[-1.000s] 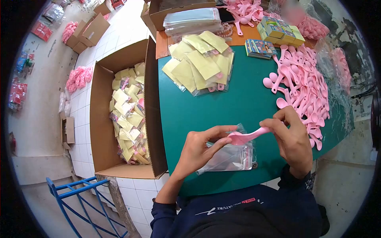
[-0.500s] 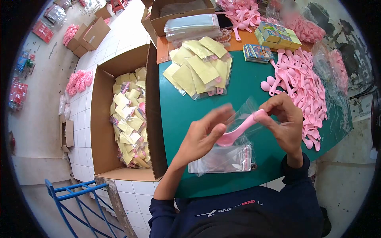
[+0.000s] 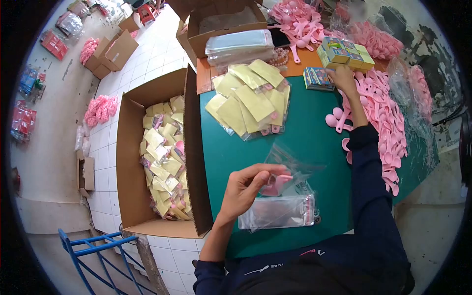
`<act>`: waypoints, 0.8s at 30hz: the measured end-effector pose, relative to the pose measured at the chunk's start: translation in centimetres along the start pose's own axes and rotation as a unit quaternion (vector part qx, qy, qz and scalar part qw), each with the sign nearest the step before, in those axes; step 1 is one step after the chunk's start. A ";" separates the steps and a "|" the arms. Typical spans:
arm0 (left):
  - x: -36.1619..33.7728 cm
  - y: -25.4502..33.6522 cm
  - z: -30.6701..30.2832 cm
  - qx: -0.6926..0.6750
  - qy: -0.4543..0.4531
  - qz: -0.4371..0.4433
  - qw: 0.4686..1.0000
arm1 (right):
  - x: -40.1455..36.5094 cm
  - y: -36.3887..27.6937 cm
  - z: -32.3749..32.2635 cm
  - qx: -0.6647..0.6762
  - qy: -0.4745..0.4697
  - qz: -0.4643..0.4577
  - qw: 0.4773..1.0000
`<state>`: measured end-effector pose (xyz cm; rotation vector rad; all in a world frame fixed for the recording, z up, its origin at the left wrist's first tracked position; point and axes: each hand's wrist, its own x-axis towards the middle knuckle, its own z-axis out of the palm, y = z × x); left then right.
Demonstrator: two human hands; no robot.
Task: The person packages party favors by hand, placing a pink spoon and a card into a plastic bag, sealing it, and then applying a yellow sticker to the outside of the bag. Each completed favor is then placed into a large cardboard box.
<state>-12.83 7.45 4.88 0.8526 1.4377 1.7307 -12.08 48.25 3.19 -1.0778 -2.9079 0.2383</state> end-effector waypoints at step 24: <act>0.3 -0.8 0.3 0.070 -0.027 -0.102 0.992 | -20.5 -7.6 -7.1 0.498 -0.146 -0.164 0.839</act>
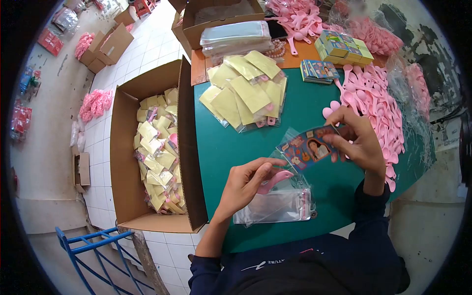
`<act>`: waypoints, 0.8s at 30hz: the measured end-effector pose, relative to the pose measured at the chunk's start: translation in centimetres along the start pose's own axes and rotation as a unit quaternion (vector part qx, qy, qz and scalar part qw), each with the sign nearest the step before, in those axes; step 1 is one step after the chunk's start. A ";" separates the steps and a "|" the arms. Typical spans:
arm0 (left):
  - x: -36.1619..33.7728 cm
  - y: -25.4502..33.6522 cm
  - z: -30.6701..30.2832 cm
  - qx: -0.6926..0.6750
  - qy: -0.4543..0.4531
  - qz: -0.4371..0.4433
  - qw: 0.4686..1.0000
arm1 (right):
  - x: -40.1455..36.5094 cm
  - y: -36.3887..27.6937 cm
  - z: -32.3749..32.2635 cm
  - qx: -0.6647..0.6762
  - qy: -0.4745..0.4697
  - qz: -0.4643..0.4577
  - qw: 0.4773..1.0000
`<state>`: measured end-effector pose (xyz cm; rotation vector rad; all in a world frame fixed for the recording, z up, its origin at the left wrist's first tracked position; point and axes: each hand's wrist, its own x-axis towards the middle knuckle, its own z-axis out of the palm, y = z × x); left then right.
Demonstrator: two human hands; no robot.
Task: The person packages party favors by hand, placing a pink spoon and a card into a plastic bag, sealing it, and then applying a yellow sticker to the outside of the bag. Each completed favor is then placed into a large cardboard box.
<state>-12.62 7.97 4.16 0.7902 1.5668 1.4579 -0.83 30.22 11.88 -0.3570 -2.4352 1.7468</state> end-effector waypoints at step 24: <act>0.2 0.2 2.1 0.138 -0.025 0.033 0.990 | -0.7 0.8 2.1 -0.305 -0.172 -0.133 0.927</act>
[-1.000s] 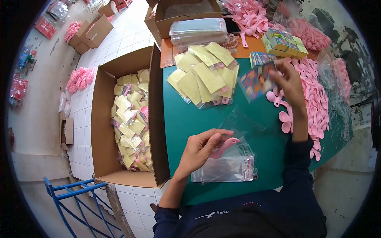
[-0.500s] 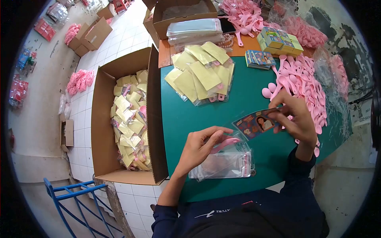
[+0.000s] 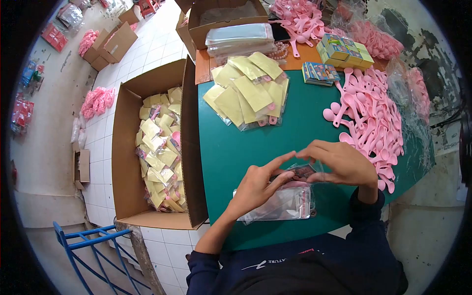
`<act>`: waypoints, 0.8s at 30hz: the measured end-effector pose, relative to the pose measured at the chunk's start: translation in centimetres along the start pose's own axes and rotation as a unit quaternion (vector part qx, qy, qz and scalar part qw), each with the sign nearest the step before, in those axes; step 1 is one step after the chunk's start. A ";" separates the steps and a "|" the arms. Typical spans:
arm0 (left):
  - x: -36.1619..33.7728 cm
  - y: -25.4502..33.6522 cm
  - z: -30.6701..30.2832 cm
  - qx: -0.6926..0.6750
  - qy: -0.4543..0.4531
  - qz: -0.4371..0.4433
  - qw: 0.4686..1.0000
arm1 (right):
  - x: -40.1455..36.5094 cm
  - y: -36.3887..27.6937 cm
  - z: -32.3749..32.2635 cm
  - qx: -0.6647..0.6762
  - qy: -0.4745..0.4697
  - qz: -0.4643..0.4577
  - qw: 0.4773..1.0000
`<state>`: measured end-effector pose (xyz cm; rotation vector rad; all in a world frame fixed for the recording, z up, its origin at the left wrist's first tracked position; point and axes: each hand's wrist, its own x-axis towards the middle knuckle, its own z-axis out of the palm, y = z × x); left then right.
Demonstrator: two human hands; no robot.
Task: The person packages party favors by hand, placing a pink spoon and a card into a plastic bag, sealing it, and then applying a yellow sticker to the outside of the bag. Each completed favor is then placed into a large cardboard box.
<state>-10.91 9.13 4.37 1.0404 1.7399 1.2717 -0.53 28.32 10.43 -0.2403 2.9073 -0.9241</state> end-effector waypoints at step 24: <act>-5.5 -2.9 -0.9 -0.076 0.096 -0.017 0.992 | -2.3 -1.7 6.0 0.197 0.244 0.146 0.938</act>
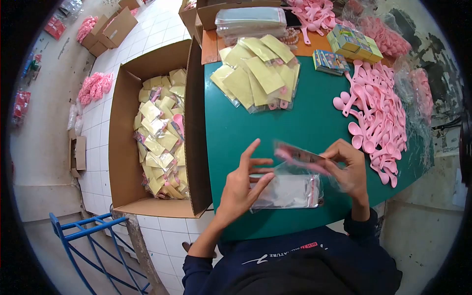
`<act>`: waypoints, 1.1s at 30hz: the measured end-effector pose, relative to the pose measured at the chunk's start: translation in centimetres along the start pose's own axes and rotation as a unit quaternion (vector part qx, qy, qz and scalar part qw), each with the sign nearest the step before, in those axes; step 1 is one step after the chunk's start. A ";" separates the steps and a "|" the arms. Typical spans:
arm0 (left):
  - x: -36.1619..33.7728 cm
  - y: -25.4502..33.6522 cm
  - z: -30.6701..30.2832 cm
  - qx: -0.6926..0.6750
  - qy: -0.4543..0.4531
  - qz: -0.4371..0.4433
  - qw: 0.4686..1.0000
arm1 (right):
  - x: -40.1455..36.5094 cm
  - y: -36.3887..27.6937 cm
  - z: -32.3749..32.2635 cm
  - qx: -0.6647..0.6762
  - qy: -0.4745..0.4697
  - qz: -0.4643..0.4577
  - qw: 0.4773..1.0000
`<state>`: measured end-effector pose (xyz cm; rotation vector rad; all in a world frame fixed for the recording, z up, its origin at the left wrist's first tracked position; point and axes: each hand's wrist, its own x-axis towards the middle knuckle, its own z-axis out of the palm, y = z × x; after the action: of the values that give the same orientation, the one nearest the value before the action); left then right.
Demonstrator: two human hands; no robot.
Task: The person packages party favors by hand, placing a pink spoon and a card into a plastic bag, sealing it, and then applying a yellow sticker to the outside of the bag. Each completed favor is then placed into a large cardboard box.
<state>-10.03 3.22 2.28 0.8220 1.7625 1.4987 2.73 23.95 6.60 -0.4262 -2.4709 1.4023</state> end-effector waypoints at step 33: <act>-2.8 -1.2 4.9 -0.002 0.018 -0.115 0.993 | -4.8 0.9 5.0 -0.192 -0.194 -0.227 0.935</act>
<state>-4.41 3.54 0.76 0.5707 1.8124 1.3696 5.41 18.66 2.92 0.3794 -2.9051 0.8762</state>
